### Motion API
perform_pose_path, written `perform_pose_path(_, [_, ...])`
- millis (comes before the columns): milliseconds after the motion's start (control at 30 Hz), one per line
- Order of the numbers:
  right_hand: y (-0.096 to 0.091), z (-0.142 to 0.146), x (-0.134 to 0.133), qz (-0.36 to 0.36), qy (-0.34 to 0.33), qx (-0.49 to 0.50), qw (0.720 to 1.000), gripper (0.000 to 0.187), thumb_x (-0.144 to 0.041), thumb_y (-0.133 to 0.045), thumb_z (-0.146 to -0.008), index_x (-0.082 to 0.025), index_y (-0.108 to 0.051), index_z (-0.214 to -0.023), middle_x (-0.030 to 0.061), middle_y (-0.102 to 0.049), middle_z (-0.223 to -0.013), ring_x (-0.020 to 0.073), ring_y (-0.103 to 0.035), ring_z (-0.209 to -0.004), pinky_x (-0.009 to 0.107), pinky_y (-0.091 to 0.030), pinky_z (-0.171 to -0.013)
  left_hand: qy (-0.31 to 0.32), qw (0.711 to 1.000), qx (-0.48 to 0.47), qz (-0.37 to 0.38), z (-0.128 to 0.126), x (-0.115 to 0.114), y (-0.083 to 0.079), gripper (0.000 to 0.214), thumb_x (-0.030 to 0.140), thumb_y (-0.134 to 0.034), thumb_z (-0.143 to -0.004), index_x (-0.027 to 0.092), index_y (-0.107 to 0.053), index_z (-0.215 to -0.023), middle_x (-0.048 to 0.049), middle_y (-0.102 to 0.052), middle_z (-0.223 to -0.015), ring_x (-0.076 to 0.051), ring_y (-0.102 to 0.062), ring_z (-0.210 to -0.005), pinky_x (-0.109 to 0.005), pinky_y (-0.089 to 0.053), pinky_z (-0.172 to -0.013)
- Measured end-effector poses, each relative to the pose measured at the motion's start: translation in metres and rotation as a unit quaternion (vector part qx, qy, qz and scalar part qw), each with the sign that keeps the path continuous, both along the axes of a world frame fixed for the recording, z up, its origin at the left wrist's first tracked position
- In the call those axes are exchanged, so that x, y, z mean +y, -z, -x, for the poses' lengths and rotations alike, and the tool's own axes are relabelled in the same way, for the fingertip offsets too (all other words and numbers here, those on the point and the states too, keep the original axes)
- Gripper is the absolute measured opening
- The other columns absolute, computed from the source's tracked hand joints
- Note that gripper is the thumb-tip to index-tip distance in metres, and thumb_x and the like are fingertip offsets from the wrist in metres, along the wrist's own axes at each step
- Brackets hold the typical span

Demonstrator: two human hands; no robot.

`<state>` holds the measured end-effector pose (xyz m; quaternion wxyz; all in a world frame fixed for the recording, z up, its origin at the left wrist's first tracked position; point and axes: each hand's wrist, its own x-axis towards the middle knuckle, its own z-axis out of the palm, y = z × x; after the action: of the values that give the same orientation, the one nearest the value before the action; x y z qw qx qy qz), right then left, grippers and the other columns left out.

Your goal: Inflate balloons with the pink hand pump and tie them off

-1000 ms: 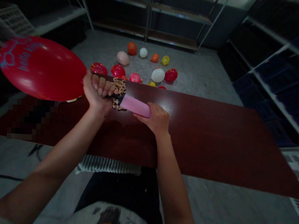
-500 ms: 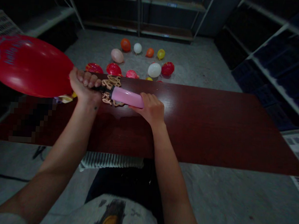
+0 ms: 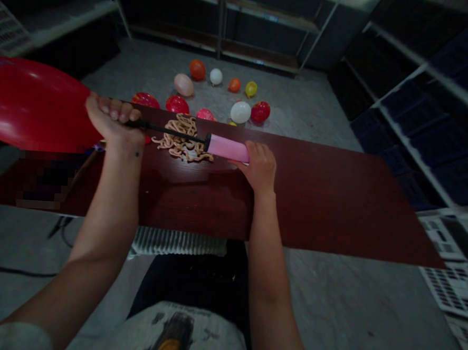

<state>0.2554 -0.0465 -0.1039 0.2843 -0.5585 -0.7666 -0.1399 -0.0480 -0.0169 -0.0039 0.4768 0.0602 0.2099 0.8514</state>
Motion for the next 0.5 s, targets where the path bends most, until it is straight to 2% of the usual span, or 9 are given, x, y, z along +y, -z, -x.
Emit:
perform_pose_path(167, [0.002, -0.004, -0.002, -0.011, 0.007, 0.034, 0.999, 0.061, -0.067, -0.060, -0.090, -0.017, -0.062, -0.124, 0.0167, -0.070, -0.118, 0.0321, -0.062, -0.110, 0.047, -0.048, -0.096, -0.001, 1.000, -0.002, -0.001, -0.007, -0.001, 0.001, 0.045, 0.029, -0.032, -0.112, 0.019, -0.020, -0.069, 0.0057, -0.016, -0.054, -0.008, -0.016, -0.043, -0.026, -0.014, -0.050])
perform_pose_path(367, [0.003, -0.003, -0.003, -0.023, 0.022, 0.035, 0.999, 0.062, -0.071, -0.059, -0.088, -0.019, -0.063, -0.122, 0.0156, -0.070, -0.114, 0.0333, -0.063, -0.106, 0.049, -0.048, -0.093, -0.012, 1.000, 0.026, 0.003, -0.018, -0.005, 0.002, 0.047, 0.030, -0.031, -0.111, 0.020, -0.020, -0.067, 0.0060, -0.016, -0.053, -0.007, -0.016, -0.042, -0.025, -0.014, -0.050])
perform_pose_path(500, [-0.005, 0.006, -0.006, -0.025, 0.014, 0.031, 0.999, 0.068, -0.078, -0.057, -0.085, -0.018, -0.064, -0.119, 0.0151, -0.070, -0.113, 0.0323, -0.063, -0.104, 0.046, -0.048, -0.093, 0.015, 0.997, 0.056, 0.048, -0.031, -0.008, 0.008, 0.050, 0.043, -0.035, -0.108, 0.021, -0.027, -0.065, 0.0049, -0.019, -0.052, -0.009, -0.027, -0.041, -0.026, -0.020, -0.048])
